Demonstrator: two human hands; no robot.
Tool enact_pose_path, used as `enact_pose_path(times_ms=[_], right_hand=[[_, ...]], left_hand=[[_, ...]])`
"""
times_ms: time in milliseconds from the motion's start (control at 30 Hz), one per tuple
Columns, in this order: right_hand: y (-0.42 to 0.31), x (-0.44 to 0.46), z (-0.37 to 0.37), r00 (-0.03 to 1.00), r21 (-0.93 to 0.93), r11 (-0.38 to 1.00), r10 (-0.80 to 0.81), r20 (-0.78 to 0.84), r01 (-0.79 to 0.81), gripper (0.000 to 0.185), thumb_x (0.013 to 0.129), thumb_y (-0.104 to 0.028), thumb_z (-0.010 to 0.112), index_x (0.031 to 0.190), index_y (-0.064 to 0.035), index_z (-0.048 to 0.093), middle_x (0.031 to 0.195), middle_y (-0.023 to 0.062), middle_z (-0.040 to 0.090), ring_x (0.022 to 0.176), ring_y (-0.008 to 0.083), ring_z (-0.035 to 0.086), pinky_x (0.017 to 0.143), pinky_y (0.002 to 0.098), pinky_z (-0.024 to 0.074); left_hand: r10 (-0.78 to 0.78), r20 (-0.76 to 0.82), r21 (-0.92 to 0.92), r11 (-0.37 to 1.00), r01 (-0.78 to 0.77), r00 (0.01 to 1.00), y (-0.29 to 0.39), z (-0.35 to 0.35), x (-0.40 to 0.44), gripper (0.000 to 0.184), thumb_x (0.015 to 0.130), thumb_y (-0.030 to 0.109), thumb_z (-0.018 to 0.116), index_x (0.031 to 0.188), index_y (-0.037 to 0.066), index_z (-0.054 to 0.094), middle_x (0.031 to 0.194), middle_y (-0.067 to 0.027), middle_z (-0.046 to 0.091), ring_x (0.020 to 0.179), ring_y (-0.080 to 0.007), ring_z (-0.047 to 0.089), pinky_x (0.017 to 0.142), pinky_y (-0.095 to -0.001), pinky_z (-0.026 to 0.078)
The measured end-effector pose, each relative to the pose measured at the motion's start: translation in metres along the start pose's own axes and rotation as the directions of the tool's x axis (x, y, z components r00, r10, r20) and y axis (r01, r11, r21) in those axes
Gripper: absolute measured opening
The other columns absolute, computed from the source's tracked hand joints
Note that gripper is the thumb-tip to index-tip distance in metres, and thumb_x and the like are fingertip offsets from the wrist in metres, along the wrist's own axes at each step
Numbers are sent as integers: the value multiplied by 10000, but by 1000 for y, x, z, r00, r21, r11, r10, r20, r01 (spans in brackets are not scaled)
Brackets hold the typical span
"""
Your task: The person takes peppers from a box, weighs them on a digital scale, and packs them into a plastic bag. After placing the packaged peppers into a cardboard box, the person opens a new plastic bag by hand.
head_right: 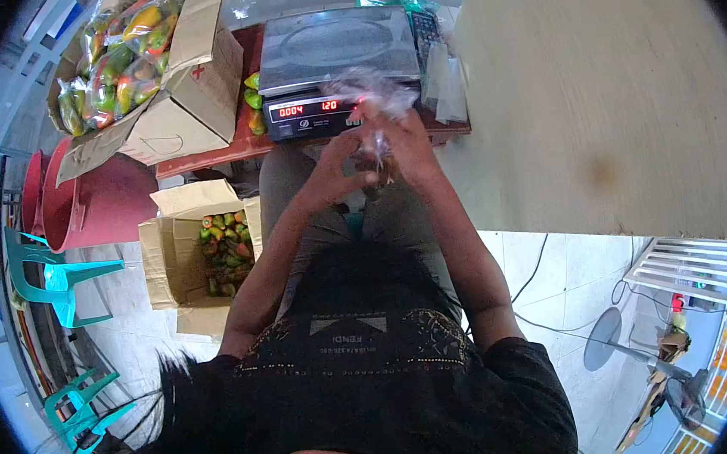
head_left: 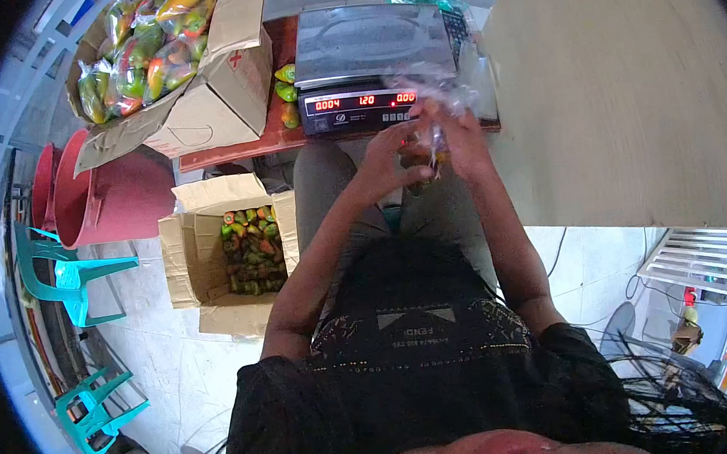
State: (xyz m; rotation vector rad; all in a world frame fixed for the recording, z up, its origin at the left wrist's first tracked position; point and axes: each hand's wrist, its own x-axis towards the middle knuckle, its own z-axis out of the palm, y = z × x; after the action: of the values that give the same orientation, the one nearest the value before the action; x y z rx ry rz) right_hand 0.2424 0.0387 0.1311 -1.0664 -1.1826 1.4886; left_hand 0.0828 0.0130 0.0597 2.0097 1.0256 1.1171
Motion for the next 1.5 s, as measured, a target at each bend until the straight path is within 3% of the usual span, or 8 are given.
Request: enact_pose_path(times_ms=[133,400,633,833,933,1133,1300,1500], right_hand=[[-1,-10,15,946,-407,854,-285,153,323,230,910,-146,547,1048,11,642,908,87,656,842,174,597,758,304,465],[-11,5,3,980,-218,971,-55,192,98,212,931,-179,540,1009,-23,661,835,40,656,767,116,611,696,275,484],[8,13,-14,1000,64,998,-17,14,16,255,946,-271,560,985,-34,648,839,48,627,742,130,601,684,289,499],[-10,3,-12,999,-40,999,0,35,1,258,957,-210,538,1074,-8,648,939,63,663,851,114,603,751,274,475],[-16,-5,0,964,-91,996,-41,-262,18,241,945,-191,562,1091,-19,648,938,36,658,823,103,584,750,263,462],[-21,6,-36,985,-117,979,-159,66,166,119,935,-159,602,984,-51,613,832,-37,598,776,51,556,731,224,444],[-25,-3,-21,996,403,914,16,93,-52,85,948,-168,592,927,-87,579,830,-19,610,753,70,596,686,235,491],[-23,-8,-7,994,500,862,31,109,-82,111,945,-180,597,941,-71,576,902,34,658,760,120,650,665,268,550]], left_hand=[[-194,47,-487,852,192,980,-1,29,-1,504,885,324,668,1246,17,496,1159,-82,575,1035,-199,564,900,-345,462],[-391,300,-737,484,471,870,-19,32,-13,303,1004,238,465,1158,4,582,1065,-60,620,935,-136,571,831,-302,472],[-381,264,-692,565,449,886,-30,37,-9,312,1002,244,466,1152,4,596,1014,-46,645,898,-117,585,819,-271,464],[-295,263,-551,735,394,919,-11,26,-1,272,1002,204,454,1114,3,599,996,-48,651,899,-115,590,807,-275,470],[-261,304,-498,777,386,916,-17,18,-1,255,994,181,462,1115,0,595,977,-55,655,900,-122,585,822,-282,467],[-265,259,-531,764,366,929,-28,11,-9,277,995,229,469,1109,10,595,947,-47,633,856,-131,578,775,-274,474],[-308,336,-525,723,449,890,-9,-3,-3,307,987,261,501,1125,3,592,961,-44,619,861,-127,572,754,-268,476],[-148,-139,-352,931,91,979,9,-11,9,274,967,262,551,1050,7,603,903,-38,608,795,-111,583,710,-256,462]])
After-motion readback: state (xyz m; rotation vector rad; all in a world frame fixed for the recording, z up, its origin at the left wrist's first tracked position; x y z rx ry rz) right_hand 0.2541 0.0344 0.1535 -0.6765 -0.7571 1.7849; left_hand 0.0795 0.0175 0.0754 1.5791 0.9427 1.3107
